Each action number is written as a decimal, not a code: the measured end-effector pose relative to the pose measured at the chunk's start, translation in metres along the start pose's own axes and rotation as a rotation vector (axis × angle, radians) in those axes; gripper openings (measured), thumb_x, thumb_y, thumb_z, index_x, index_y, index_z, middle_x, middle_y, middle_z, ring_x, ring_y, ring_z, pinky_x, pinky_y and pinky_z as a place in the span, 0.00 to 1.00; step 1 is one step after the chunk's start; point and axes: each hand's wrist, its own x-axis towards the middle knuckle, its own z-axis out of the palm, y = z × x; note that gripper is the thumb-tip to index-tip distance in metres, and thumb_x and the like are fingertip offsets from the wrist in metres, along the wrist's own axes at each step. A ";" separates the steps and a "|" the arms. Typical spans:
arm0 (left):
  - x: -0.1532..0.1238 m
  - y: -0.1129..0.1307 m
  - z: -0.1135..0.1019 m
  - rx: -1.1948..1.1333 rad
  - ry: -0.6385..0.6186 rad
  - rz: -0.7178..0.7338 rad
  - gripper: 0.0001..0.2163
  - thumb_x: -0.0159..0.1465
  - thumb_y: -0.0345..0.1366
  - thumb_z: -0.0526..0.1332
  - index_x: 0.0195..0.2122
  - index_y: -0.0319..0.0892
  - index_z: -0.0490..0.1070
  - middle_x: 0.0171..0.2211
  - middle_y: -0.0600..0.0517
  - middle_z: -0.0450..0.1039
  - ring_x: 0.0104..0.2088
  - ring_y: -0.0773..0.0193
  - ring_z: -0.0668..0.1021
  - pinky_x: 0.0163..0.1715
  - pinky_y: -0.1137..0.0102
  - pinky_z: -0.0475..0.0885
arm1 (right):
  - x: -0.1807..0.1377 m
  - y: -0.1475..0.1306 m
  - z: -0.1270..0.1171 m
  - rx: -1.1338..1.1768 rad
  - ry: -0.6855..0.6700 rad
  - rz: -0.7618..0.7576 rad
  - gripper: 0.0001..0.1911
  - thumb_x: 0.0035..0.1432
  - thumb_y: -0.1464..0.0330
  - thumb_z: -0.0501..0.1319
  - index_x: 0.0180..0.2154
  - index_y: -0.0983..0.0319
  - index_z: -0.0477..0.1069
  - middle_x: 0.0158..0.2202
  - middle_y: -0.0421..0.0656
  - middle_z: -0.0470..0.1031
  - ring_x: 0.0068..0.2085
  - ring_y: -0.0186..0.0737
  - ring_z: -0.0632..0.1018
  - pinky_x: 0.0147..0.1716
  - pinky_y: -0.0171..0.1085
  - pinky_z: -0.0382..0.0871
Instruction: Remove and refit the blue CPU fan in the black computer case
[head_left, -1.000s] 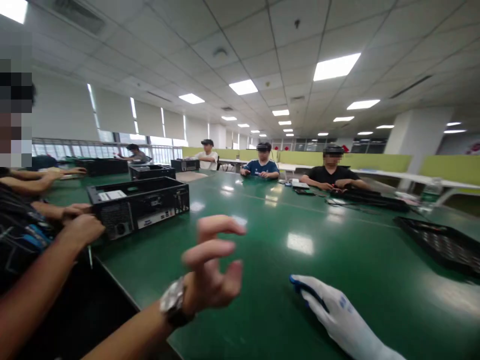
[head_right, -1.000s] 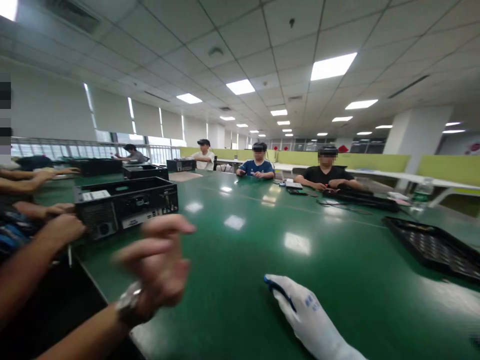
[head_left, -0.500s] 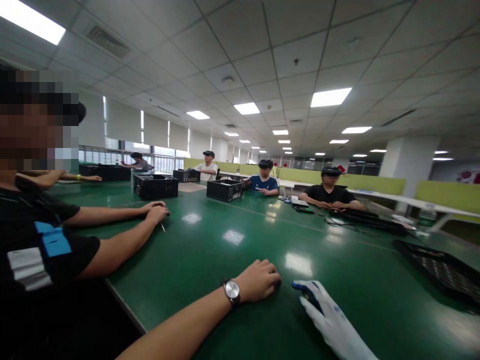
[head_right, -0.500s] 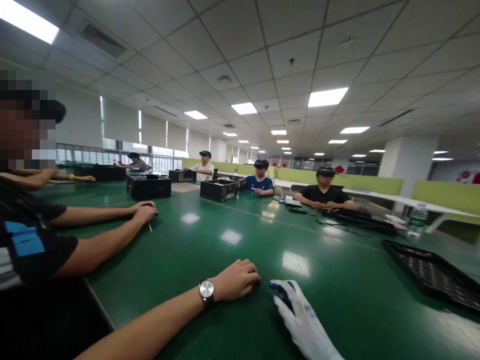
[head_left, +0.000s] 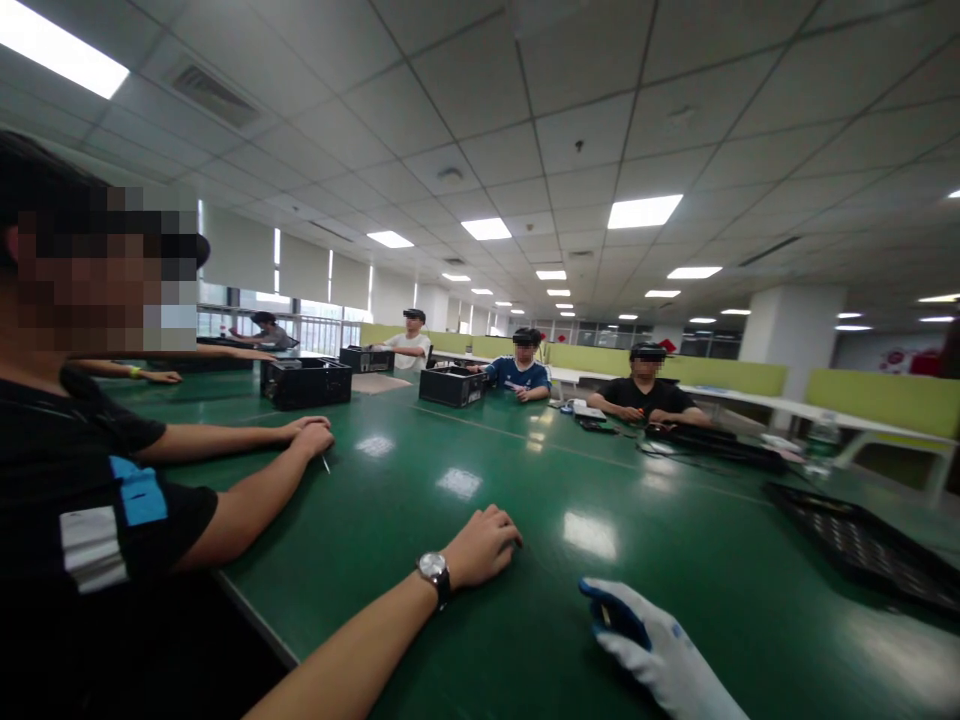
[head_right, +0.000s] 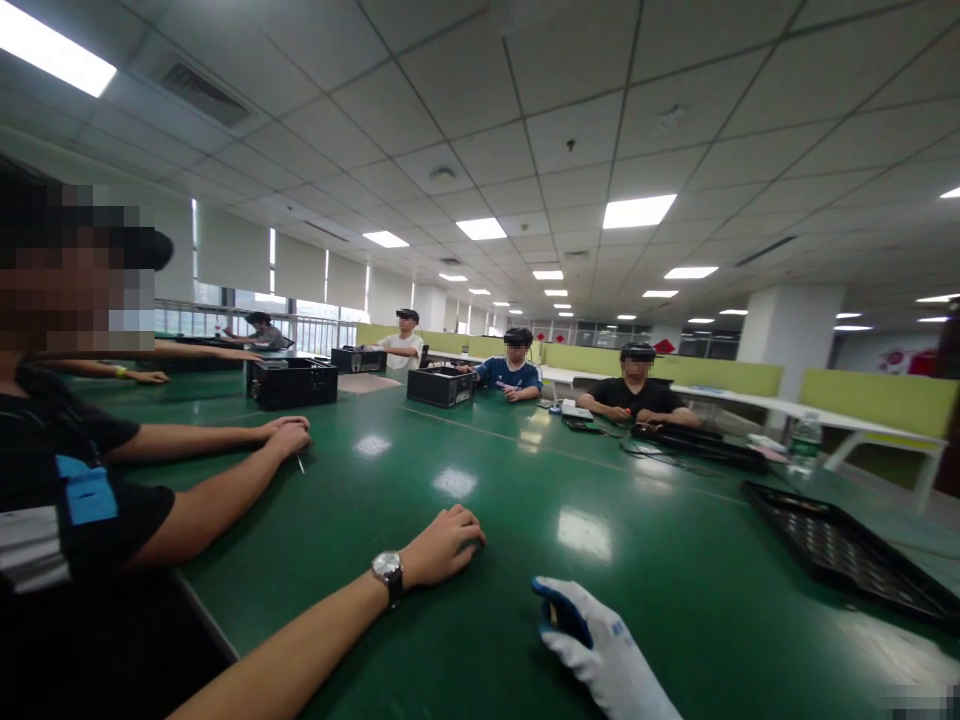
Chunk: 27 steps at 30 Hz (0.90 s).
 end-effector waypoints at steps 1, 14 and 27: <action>-0.001 -0.004 0.000 -0.006 -0.008 -0.019 0.10 0.67 0.32 0.57 0.47 0.45 0.73 0.49 0.48 0.71 0.51 0.55 0.69 0.50 0.60 0.66 | -0.001 -0.003 0.000 0.011 -0.004 0.000 0.27 0.59 0.51 0.62 0.58 0.53 0.71 0.56 0.44 0.75 0.56 0.51 0.74 0.59 0.45 0.66; -0.006 -0.011 0.008 -0.081 -0.077 -0.051 0.17 0.67 0.31 0.55 0.55 0.52 0.70 0.53 0.48 0.67 0.54 0.53 0.68 0.55 0.56 0.64 | -0.003 -0.016 -0.001 -0.056 0.026 -0.004 0.31 0.61 0.54 0.60 0.61 0.61 0.66 0.60 0.50 0.70 0.60 0.52 0.69 0.64 0.51 0.58; -0.005 -0.009 0.010 -0.073 -0.066 -0.036 0.16 0.68 0.31 0.53 0.54 0.52 0.71 0.52 0.47 0.67 0.53 0.54 0.68 0.54 0.55 0.64 | -0.003 -0.024 -0.002 0.012 0.002 -0.032 0.27 0.58 0.59 0.65 0.57 0.60 0.71 0.54 0.48 0.75 0.55 0.51 0.74 0.58 0.48 0.65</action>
